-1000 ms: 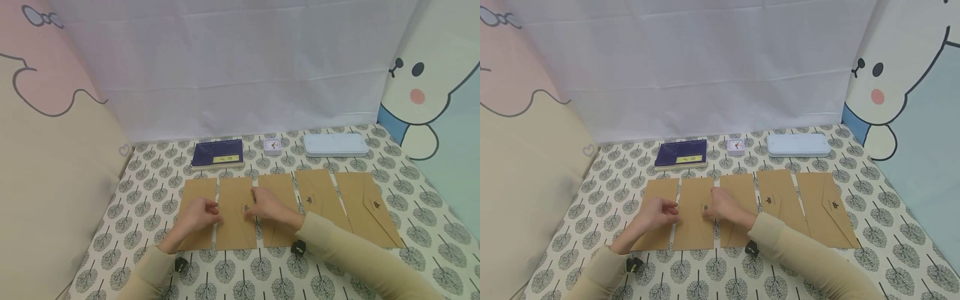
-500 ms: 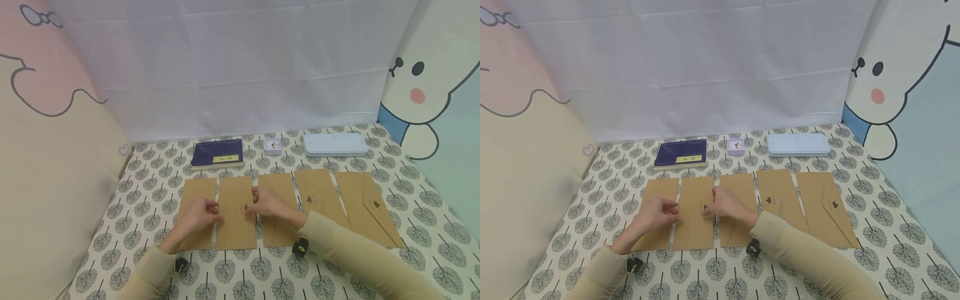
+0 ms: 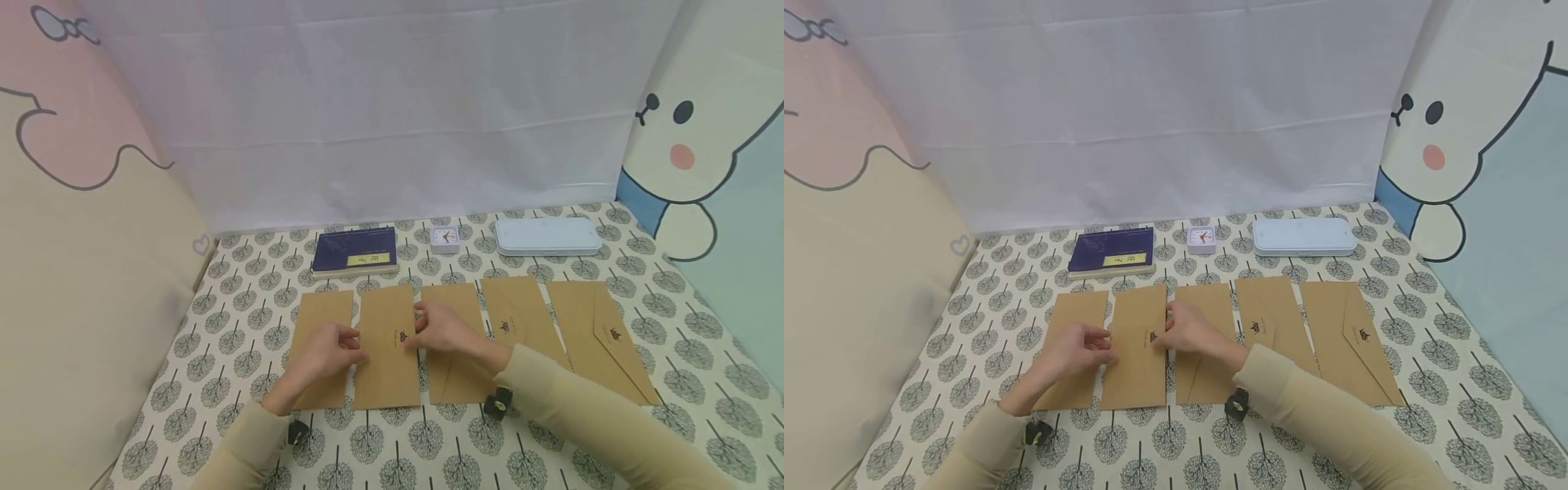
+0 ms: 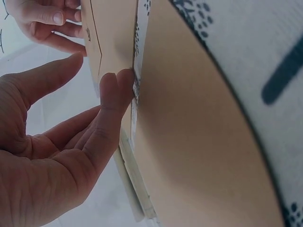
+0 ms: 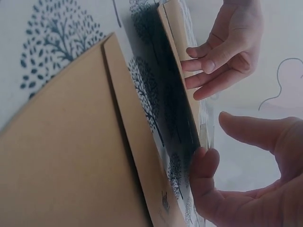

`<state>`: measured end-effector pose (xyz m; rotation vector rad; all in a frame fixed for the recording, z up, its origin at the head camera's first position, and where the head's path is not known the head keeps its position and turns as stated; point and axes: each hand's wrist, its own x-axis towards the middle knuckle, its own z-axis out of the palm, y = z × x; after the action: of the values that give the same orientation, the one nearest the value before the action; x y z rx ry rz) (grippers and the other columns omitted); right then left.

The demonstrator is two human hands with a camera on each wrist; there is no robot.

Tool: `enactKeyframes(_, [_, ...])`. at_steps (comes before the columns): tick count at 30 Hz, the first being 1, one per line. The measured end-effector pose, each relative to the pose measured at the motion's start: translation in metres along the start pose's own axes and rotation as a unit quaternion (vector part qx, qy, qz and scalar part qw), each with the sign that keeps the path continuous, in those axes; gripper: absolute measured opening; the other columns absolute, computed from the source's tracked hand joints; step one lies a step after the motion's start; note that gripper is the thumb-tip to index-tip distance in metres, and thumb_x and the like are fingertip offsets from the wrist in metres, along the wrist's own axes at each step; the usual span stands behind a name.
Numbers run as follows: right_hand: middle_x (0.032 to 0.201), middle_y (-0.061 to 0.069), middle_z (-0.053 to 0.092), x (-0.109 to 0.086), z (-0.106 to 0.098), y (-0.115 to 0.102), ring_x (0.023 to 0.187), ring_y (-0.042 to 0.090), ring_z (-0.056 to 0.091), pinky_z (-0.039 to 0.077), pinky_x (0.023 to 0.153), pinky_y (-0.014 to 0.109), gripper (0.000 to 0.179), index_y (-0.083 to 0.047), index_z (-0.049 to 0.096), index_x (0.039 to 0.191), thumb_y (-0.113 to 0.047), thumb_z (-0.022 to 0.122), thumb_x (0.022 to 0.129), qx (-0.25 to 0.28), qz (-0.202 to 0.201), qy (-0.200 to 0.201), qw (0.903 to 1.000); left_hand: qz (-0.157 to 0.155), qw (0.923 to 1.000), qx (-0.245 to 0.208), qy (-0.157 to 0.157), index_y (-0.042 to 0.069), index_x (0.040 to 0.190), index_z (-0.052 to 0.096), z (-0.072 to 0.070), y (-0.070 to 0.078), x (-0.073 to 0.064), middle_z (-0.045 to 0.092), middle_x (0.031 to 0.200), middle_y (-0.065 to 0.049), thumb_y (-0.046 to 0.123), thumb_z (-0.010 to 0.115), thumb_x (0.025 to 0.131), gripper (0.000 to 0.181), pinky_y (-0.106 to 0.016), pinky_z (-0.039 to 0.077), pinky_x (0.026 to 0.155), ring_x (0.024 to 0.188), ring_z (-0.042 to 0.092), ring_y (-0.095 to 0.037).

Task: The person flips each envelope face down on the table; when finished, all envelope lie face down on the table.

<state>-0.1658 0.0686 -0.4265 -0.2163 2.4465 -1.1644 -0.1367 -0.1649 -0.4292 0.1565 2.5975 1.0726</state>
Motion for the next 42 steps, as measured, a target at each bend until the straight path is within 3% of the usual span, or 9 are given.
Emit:
enactKeyframes(8, [0.094,0.007,0.064,-0.006,-0.003,0.0,0.074,0.017,0.062,0.053,0.074,0.033,0.078,0.001,0.035,0.142,0.004,0.074,0.075,0.05,-0.049,-0.009,0.9975,0.02,0.9997,-0.014,-0.001,-0.004,0.118,0.063,0.002,-0.003,0.001,0.068,0.093,-0.005,0.024,0.076,0.082,0.047,-0.028,0.055,0.066,0.074,0.065,-0.014])
enactKeyframes(12, [0.104,0.012,0.065,-0.01,-0.003,-0.003,0.08,0.02,0.066,0.054,0.078,0.035,0.076,-0.003,0.031,0.145,0.009,0.067,0.079,0.116,-0.067,-0.029,0.9905,0.043,0.9989,-0.02,-0.004,0.001,0.12,0.064,0.004,-0.003,0.001,0.068,0.1,-0.007,0.033,0.069,0.088,0.046,-0.03,0.055,0.069,0.082,0.066,-0.018])
enactKeyframes(15, [0.111,0.015,0.064,-0.011,-0.002,-0.005,0.089,0.022,0.066,0.053,0.082,0.036,0.068,-0.002,0.036,0.143,0.006,0.067,0.082,0.133,-0.084,-0.048,0.9864,0.054,0.9979,-0.036,-0.005,0.006,0.122,0.064,0.005,-0.001,0.001,0.068,0.106,-0.006,0.039,0.062,0.093,0.044,-0.031,0.055,0.067,0.082,0.065,-0.018])
enactKeyframes(22, [0.113,0.017,0.063,-0.005,0.008,0.001,0.092,0.024,0.066,0.054,0.08,0.034,0.051,0.001,0.051,0.132,0.0,0.067,0.083,0.112,-0.153,-0.102,0.9764,0.065,0.9945,-0.081,-0.014,0.006,0.128,0.06,0.008,0.009,0.0,0.066,0.086,-0.005,0.043,0.053,0.097,0.048,-0.034,0.054,0.059,0.07,0.063,-0.024])
enactKeyframes(24, [0.111,0.017,0.064,-0.002,0.011,0.003,0.09,0.024,0.066,0.054,0.078,0.032,0.051,0.001,0.052,0.131,0.002,0.066,0.083,0.115,-0.17,-0.112,0.9723,0.061,0.9944,-0.085,-0.014,0.006,0.129,0.059,0.009,0.011,-0.001,0.066,0.088,-0.005,0.044,0.052,0.097,0.05,-0.034,0.054,0.059,0.07,0.064,-0.025])
enactKeyframes(33, [0.108,0.013,0.064,-0.002,0.015,0.002,0.085,0.019,0.067,0.055,0.073,0.03,0.066,-0.004,0.043,0.14,-0.008,0.073,0.082,0.098,-0.171,-0.12,0.9731,0.059,0.9944,-0.088,-0.005,0.007,0.131,0.057,0.013,0.02,-0.003,0.063,0.116,-0.012,0.052,0.047,0.097,0.057,-0.032,0.055,0.064,0.079,0.066,-0.018])
enactKeyframes(37, [0.111,0.014,0.061,-0.004,0.015,-0.001,0.085,0.019,0.066,0.055,0.071,0.03,0.071,-0.007,0.04,0.142,-0.015,0.077,0.082,0.094,-0.165,-0.119,0.9746,0.061,0.9929,-0.102,-0.002,0.006,0.131,0.056,0.014,0.024,-0.004,0.064,0.114,-0.013,0.055,0.043,0.097,0.061,-0.035,0.055,0.068,0.079,0.067,-0.02])
enactKeyframes(42, [0.122,0.018,0.054,-0.005,0.015,-0.002,0.098,0.028,0.061,0.053,0.077,0.033,0.073,-0.012,0.041,0.14,-0.027,0.079,0.08,0.064,-0.174,-0.095,0.9781,0.063,0.9893,-0.131,-0.002,0.0,0.129,0.056,0.013,0.027,-0.005,0.066,0.105,-0.014,0.055,0.04,0.098,0.066,-0.037,0.055,0.073,0.074,0.067,-0.02])
